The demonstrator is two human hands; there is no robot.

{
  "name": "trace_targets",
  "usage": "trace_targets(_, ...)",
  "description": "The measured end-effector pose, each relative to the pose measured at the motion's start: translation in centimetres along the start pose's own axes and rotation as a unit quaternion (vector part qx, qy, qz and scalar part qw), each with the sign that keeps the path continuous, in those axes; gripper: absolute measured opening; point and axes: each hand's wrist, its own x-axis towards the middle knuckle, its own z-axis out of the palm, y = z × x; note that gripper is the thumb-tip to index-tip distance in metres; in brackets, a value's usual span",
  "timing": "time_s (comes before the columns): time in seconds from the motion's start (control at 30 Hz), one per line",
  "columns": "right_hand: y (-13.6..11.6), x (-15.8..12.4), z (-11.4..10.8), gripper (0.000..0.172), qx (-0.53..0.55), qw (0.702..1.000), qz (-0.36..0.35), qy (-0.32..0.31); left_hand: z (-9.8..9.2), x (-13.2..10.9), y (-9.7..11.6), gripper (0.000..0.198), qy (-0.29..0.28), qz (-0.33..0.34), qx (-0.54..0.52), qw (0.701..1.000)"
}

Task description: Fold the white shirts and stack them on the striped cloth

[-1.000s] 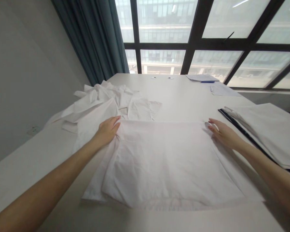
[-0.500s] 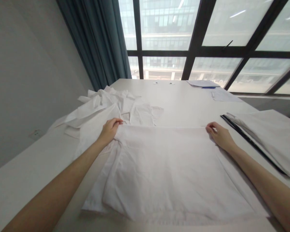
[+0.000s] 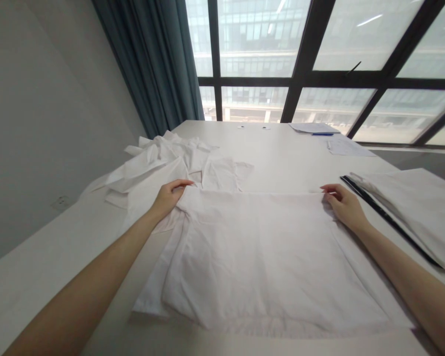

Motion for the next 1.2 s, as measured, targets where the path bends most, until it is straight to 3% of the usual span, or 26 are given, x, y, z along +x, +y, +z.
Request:
trace_targets(0.17, -0.4, -0.1, -0.2, 0.030, -0.001, 1.000, 0.009, -0.003, 0.2, -0.1, 0.2, 0.032, 0.009, -0.024, 0.017, 1.000)
trace_targets(0.33, -0.1, 0.2, -0.1, 0.029, -0.012, 1.000, -0.006, 0.006, 0.2, 0.2, -0.6, 0.027, 0.052, -0.043, 0.052, 0.996)
trace_targets(0.5, 0.2, 0.4, 0.0, 0.027, -0.012, 1.000, -0.003, 0.023, 0.2, 0.4, -1.1, 0.029, 0.070, -0.065, 0.031, 0.995)
trace_targets(0.87, 0.9, 0.3, 0.5, 0.022, -0.036, 0.999, -0.032, 0.009, -0.1, 0.4, -0.2, 0.026, 0.033, -0.042, 0.085, 0.995)
trace_targets(0.97, 0.5, 0.4, 0.1, 0.024, -0.075, 0.995, -0.057, 0.013, -0.3, 0.5, 0.2, 0.036, 0.048, 0.007, 0.132, 0.990)
trace_targets(1.07, -0.6, 0.5, -0.3, 0.029, -0.110, 0.989, -0.101, 0.018, 0.5, 0.5, 1.5, 0.043, 0.047, 0.114, 0.194, 0.973)
trace_targets(1.2, -3.1, -0.1, 0.2, 0.038, -0.095, 0.976, -0.181, -0.071, 3.4, -1.1, 4.1, 0.044, -0.093, 0.260, 0.276, 0.920)
